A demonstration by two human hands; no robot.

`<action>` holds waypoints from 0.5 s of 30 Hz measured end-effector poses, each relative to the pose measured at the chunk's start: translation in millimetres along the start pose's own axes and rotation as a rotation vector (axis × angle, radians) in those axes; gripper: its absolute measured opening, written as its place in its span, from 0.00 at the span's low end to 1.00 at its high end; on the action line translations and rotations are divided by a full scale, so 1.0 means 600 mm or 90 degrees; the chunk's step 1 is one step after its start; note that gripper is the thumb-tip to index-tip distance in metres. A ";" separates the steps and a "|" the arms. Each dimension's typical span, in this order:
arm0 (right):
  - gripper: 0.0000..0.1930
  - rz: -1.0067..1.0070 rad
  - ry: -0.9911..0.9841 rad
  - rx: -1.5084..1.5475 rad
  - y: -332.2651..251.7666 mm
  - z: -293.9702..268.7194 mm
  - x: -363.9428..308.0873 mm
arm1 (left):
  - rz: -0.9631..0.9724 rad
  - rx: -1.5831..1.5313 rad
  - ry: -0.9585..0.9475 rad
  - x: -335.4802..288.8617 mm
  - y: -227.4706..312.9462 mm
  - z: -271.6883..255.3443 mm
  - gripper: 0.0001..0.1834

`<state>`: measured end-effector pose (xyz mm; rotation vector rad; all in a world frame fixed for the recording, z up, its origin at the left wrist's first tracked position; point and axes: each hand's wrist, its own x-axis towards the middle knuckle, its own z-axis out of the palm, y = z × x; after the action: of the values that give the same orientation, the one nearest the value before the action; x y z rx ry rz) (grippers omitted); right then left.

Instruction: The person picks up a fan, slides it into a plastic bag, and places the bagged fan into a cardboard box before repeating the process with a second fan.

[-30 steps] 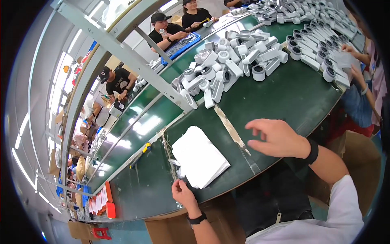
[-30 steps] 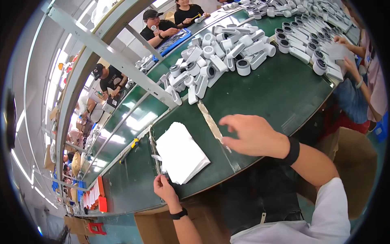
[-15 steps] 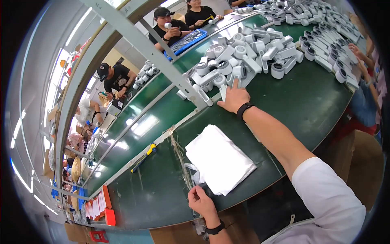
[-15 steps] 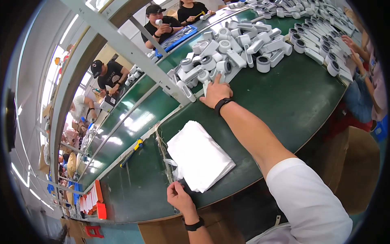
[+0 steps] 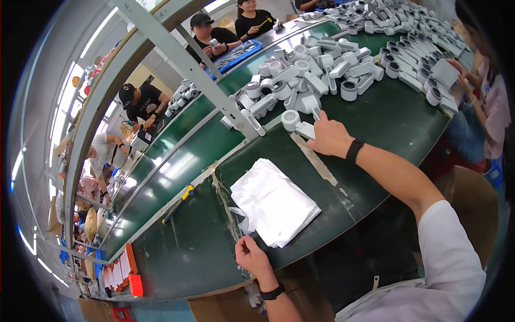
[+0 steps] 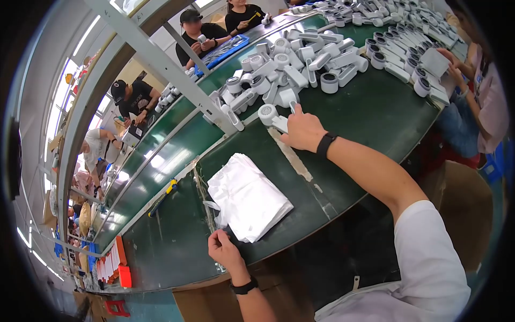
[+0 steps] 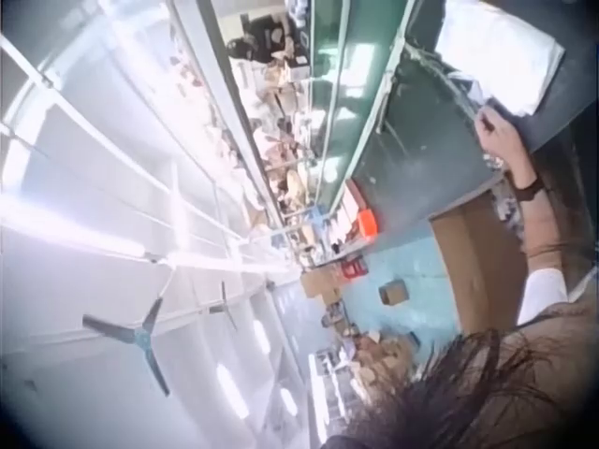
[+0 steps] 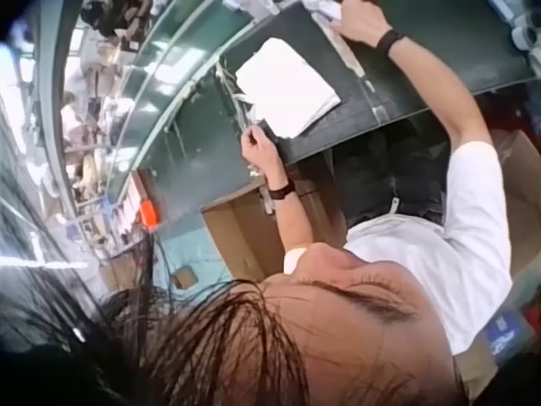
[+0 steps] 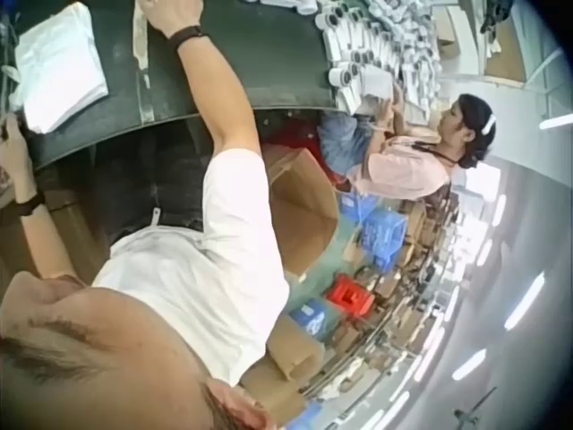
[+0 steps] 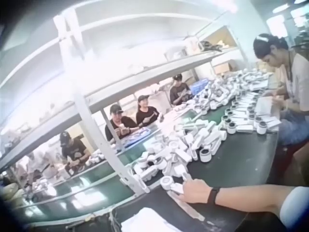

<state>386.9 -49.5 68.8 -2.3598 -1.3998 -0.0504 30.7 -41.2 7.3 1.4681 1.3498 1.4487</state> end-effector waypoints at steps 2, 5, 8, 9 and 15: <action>0.25 0.003 -0.021 0.007 0.005 -0.008 -0.028 | 0.004 0.010 0.002 0.002 -0.003 -0.002 0.08; 0.25 -0.015 0.058 0.053 0.032 -0.020 -0.061 | 0.011 0.033 -0.003 0.002 -0.004 0.004 0.09; 0.23 -0.008 0.091 0.285 0.041 -0.040 -0.101 | 0.023 0.005 0.002 0.000 0.004 0.004 0.08; 0.22 0.031 0.055 0.489 0.039 -0.053 -0.122 | 0.019 -0.028 0.014 0.000 0.008 0.000 0.07; 0.21 0.110 -0.256 1.253 0.039 -0.079 -0.241 | 0.414 0.201 -0.233 -0.047 0.145 0.027 0.08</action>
<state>342.5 -196.7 72.2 -0.7206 -0.5619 1.2376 68.8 -86.3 79.0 2.4026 0.9365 1.2608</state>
